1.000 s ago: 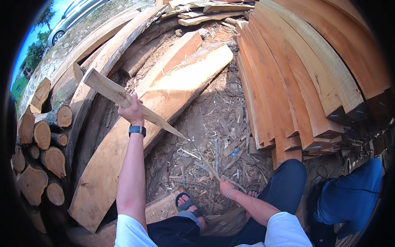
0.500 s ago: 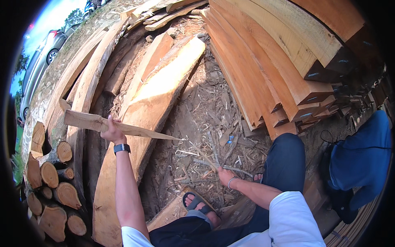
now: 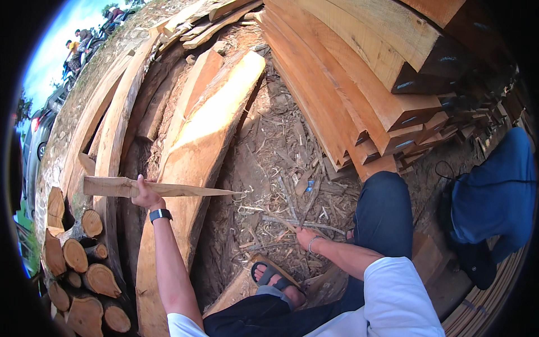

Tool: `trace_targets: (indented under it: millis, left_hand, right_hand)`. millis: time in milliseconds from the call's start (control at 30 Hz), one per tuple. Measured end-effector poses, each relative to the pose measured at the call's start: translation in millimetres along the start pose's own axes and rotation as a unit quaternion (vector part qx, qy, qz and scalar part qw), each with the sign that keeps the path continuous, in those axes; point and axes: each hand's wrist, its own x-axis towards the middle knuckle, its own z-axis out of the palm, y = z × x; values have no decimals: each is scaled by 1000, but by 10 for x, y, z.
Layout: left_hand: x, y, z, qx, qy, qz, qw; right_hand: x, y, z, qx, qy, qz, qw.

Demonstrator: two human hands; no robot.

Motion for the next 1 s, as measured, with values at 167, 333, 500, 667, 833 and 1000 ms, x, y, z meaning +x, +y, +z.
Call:
trace_targets:
  millis: [167, 333, 500, 667, 833, 1000]
  left_hand:
    - [-8, 10, -24, -3, 5, 19, 1000]
    - [-3, 21, -38, 10, 6, 12, 1000]
    - [-30, 50, -25, -2, 18, 14, 1000]
    - [7, -1, -44, -4, 6, 9, 1000]
    - [-21, 31, -46, 10, 19, 10, 1000]
    - [16, -11, -44, 1, 8, 16, 1000]
  right_hand:
    - [-51, -218, -188, 26, 9, 3, 1000]
    - [-5, -46, -53, -8, 2, -24, 1000]
    - [63, -198, -130, 16, 4, 1, 1000]
    - [2, -37, 31, -9, 24, -33, 999]
    - [-4, -330, -274, 44, 30, -6, 999]
    - [85, 84, 203, 14, 91, -61, 994]
